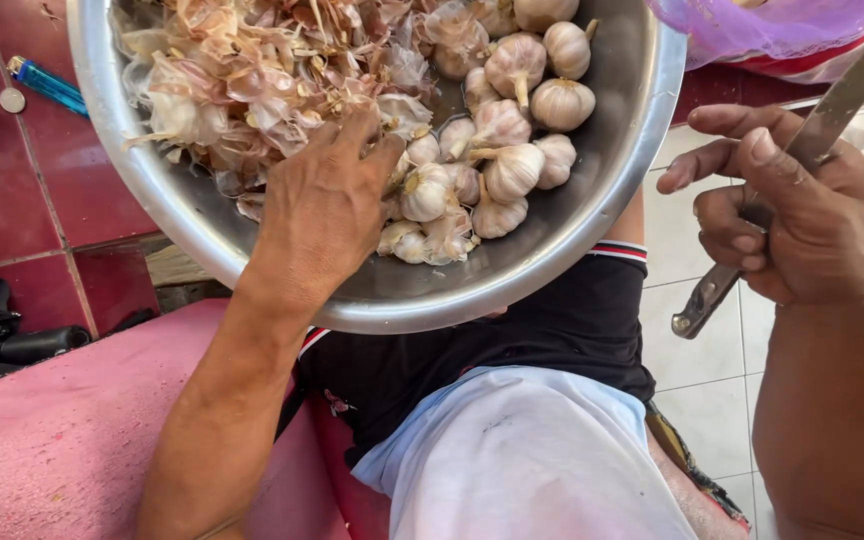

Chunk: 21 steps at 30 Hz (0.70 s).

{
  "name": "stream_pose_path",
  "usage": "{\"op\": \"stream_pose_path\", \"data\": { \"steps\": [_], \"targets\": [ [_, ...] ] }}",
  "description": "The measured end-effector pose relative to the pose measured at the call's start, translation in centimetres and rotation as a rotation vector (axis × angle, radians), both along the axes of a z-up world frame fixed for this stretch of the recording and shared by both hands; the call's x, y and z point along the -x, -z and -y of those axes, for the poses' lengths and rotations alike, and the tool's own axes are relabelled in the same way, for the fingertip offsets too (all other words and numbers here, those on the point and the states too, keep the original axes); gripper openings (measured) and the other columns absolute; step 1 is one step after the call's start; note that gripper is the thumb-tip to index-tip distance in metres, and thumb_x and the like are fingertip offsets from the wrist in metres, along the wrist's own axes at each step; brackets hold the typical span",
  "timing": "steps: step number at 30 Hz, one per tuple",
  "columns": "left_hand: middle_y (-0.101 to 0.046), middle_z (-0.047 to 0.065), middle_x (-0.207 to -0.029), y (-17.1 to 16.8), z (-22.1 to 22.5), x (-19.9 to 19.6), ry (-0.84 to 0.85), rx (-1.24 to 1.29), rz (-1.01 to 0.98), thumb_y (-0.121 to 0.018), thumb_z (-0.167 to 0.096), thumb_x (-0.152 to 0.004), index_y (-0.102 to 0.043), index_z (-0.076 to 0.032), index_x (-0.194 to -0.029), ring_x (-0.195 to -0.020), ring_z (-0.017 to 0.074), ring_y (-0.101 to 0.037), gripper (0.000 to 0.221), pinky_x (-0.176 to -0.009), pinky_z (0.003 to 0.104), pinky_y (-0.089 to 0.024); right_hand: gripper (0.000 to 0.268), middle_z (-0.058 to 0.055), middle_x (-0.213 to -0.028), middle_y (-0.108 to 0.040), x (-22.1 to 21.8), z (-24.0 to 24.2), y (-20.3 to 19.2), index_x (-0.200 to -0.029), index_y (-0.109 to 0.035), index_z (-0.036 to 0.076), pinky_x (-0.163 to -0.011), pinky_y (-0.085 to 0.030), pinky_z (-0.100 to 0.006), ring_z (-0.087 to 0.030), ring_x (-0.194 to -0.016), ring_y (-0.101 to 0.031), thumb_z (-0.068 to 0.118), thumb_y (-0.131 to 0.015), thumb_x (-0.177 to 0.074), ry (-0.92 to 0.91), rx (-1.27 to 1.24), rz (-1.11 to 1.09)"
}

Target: A person manually peels garlic cloves from bulbs using a knife and places the peeled cloves into a purple plastic bag.

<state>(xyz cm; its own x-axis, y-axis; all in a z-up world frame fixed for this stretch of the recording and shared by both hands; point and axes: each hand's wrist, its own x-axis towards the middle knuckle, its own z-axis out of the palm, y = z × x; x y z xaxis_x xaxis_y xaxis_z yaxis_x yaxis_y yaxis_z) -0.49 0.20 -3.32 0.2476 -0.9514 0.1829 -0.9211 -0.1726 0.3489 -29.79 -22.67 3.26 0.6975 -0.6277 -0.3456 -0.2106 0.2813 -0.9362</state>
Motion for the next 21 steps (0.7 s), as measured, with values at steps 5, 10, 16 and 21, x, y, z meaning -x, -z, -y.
{"op": "stream_pose_path", "data": {
  "steps": [5,10,16,21],
  "targets": [
    [-0.069,0.008,-0.124,-1.8,1.0,0.2,0.019,-0.087,0.222,-0.051,-0.016,-0.109,-0.073,-0.010,-0.114,-0.073,0.0272,-0.060,0.023,-0.043,0.041,-0.053,0.043,-0.023,-0.103,-0.068,0.7,0.1,1.7,-0.138,-0.055,0.005,-0.041,-0.028,-0.018,-0.007,-0.041,-0.029,0.033,-0.054,-0.106,0.002,-0.045,0.048],
    [-0.063,0.001,-0.088,-2.7,-0.1,-0.7,0.055,-0.149,0.346,-0.094,-0.028,-0.081,-0.065,-0.010,-0.118,-0.061,0.0099,-0.055,0.050,-0.052,0.025,-0.059,0.043,-0.023,-0.104,-0.068,1.7,0.6,3.5,-0.137,-0.055,0.005,-0.039,-0.028,-0.017,-0.006,-0.042,-0.032,0.033,-0.057,-0.104,0.012,-0.123,0.101],
    [-0.070,0.015,-0.107,-9.4,-1.1,-2.0,-0.001,-0.046,-0.002,-0.091,-0.015,-0.097,-0.064,0.004,-0.126,-0.076,0.0188,-0.066,0.044,-0.068,0.030,-0.061,0.039,-0.022,-0.106,-0.068,3.5,1.7,6.1,-0.137,-0.056,0.008,-0.039,-0.026,-0.016,-0.005,-0.042,-0.030,0.031,-0.055,-0.105,0.013,-0.203,0.082],
    [-0.068,0.020,-0.104,-9.6,0.1,-3.9,-0.005,0.050,-0.017,-0.084,-0.012,-0.101,-0.064,0.009,-0.125,-0.085,0.0324,-0.064,0.038,-0.073,0.043,-0.053,0.040,-0.025,-0.107,-0.066,3.5,1.6,6.9,-0.137,-0.055,0.008,-0.041,-0.027,-0.017,-0.006,-0.044,-0.031,0.032,-0.056,-0.105,-0.007,-0.189,0.070]
  ]
}}
